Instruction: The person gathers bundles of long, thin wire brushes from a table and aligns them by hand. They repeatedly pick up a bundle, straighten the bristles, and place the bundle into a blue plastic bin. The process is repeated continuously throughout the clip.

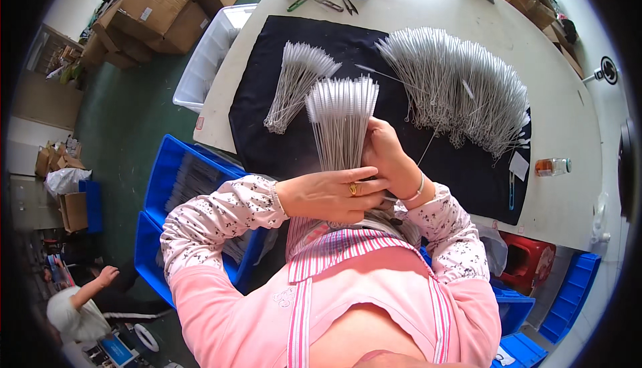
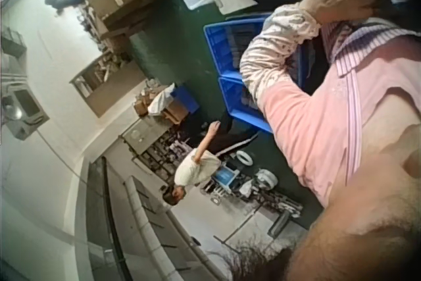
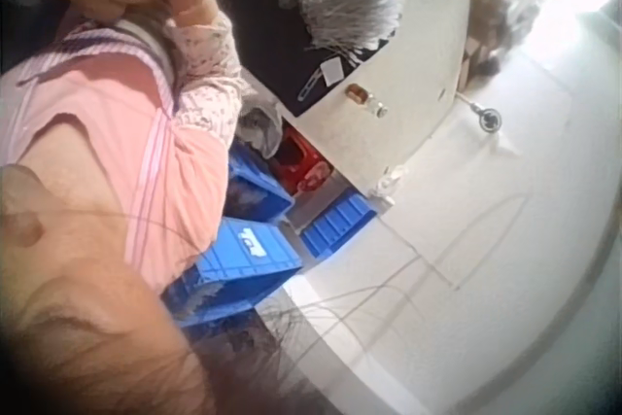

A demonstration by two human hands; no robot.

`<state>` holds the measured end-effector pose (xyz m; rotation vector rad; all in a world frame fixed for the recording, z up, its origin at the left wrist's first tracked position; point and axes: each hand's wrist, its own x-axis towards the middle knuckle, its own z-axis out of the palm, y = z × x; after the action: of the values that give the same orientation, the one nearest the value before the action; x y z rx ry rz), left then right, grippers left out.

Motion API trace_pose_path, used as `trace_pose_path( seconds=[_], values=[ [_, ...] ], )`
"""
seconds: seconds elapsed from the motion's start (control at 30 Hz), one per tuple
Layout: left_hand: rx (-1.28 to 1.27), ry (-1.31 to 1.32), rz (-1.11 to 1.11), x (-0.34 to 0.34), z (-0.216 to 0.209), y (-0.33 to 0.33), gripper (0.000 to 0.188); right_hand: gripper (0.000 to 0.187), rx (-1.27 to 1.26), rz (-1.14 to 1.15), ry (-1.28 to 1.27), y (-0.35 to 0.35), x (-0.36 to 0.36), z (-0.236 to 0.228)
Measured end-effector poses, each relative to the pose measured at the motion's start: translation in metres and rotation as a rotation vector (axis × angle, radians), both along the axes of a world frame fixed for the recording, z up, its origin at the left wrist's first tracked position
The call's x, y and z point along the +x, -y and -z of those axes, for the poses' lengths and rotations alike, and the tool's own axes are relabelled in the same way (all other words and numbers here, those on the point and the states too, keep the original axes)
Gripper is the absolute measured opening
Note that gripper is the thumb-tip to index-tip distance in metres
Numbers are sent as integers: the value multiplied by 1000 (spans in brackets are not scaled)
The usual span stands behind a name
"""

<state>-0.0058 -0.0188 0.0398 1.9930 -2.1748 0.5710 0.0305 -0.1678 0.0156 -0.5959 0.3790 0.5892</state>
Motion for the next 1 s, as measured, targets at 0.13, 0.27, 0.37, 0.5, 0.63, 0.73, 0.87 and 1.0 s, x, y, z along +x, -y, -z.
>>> trace_pose_path(
  seconds=[0.13,0.27,0.37,0.5,0.63,0.73,0.87,1.0],
  values=[
    [59,-63,77,-5,16,-10,10,56,91,65,42,-12,-14,27],
    [123,24,129,-4,18,-9,10,66,173,-174,169,-12,-30,24],
    [85,183,171,-5,30,-7,11,55,47,-290,116,-8,-37,19],
    [128,342,114,-6,34,4,15,28,-195,-323,188,-11,-34,19],
    [37,81,-262,-7,1,6,32,24,-229,-140,211,5,-18,1],
    [-229,-335,-653,-6,1,-12,67,33,-122,23,334,21,3,8],
    [-519,-1766,-620,-11,28,-7,93,37,-117,97,391,18,8,12],
    [-617,-2178,-774,-13,49,19,49,33,-169,57,451,-5,1,13]
  ],
)
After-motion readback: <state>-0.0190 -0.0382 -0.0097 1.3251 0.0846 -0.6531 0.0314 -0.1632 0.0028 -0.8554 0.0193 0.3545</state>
